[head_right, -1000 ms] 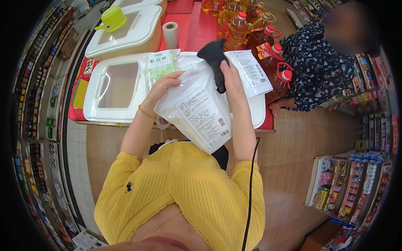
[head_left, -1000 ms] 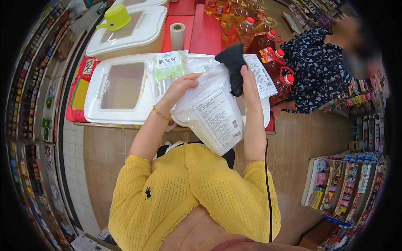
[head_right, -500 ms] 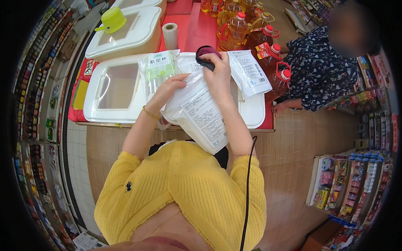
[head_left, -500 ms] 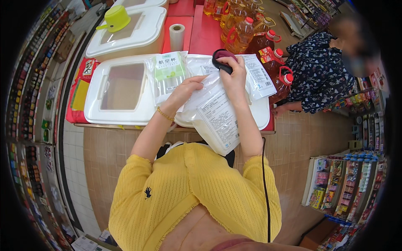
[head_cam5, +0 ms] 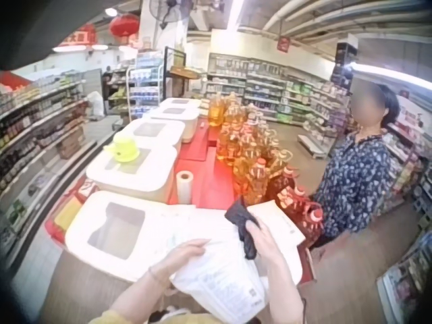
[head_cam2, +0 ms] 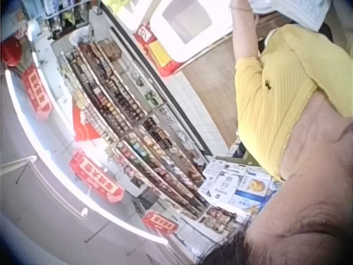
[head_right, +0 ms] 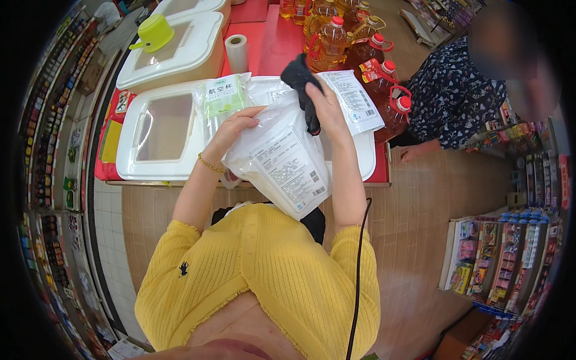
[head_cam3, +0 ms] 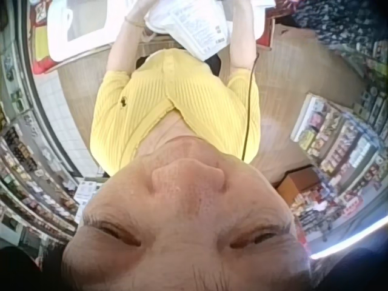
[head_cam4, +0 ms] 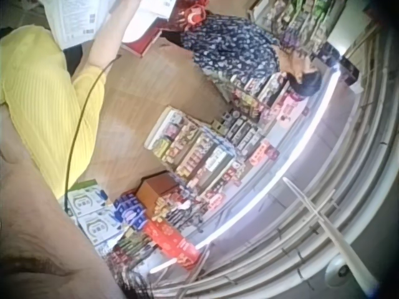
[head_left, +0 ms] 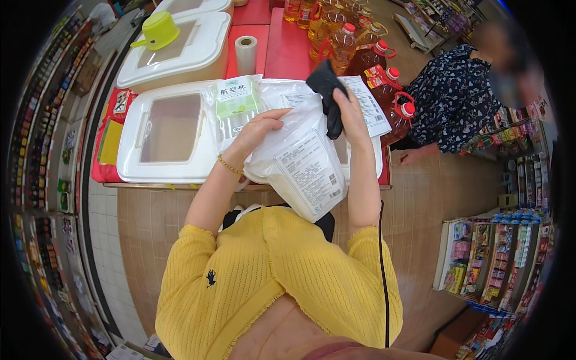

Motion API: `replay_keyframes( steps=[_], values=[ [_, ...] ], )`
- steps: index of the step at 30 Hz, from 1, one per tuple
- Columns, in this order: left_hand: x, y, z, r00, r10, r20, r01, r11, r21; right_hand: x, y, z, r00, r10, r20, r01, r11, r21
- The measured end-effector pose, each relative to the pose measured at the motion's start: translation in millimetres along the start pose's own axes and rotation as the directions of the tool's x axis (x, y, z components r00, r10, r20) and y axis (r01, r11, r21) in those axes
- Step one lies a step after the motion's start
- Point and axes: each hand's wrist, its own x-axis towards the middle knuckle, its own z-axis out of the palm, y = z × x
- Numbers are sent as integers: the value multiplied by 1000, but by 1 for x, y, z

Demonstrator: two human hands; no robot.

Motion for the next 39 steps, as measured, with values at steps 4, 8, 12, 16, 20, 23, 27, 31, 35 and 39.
replay_keyframes(
  steps=[4, 8, 12, 16, 20, 23, 27, 31, 35, 39],
  values=[
    [6, -1, -5, 999, 7, 40, -10, 996, 85, -1, -1, 4, 976, -1, 219, 85, 923, -376],
    [-1, 1, 5, 992, 46, 116, -18, 972, -232, 1, 4, 13, 993, -117, -3, 106, 905, -413],
    [5, -16, -22, 962, 186, 200, -14, 765, -644, 8, 16, 6, 961, -183, -207, 105, 934, -341],
    [3, -43, -33, 913, 385, 134, -220, 742, -633, 15, 27, 4, 941, -168, -295, 70, 947, -314],
    [0, -34, -26, 947, 287, -142, -319, 885, -339, 19, 37, 6, 937, -162, -310, 64, 950, -306],
    [7, -33, -29, 939, 225, -260, -316, 860, -400, 19, 37, 11, 924, -140, -356, 47, 965, -259],
    [14, -32, -30, 906, 121, -407, -330, 803, -497, 24, 51, 6, 876, -237, -419, 124, 952, -280],
    [13, -17, -23, 904, 97, -417, -313, 813, -490, 8, 19, 25, 737, -655, -164, 343, 572, -745],
    [18, -14, -20, 901, 107, -421, -308, 841, -445, 1, 13, 68, 753, -615, 233, 510, 323, -797],
    [29, -19, -26, 883, 126, -452, -328, 855, -402, -2, 20, 101, 793, -460, 400, 574, 344, -743]
  ],
)
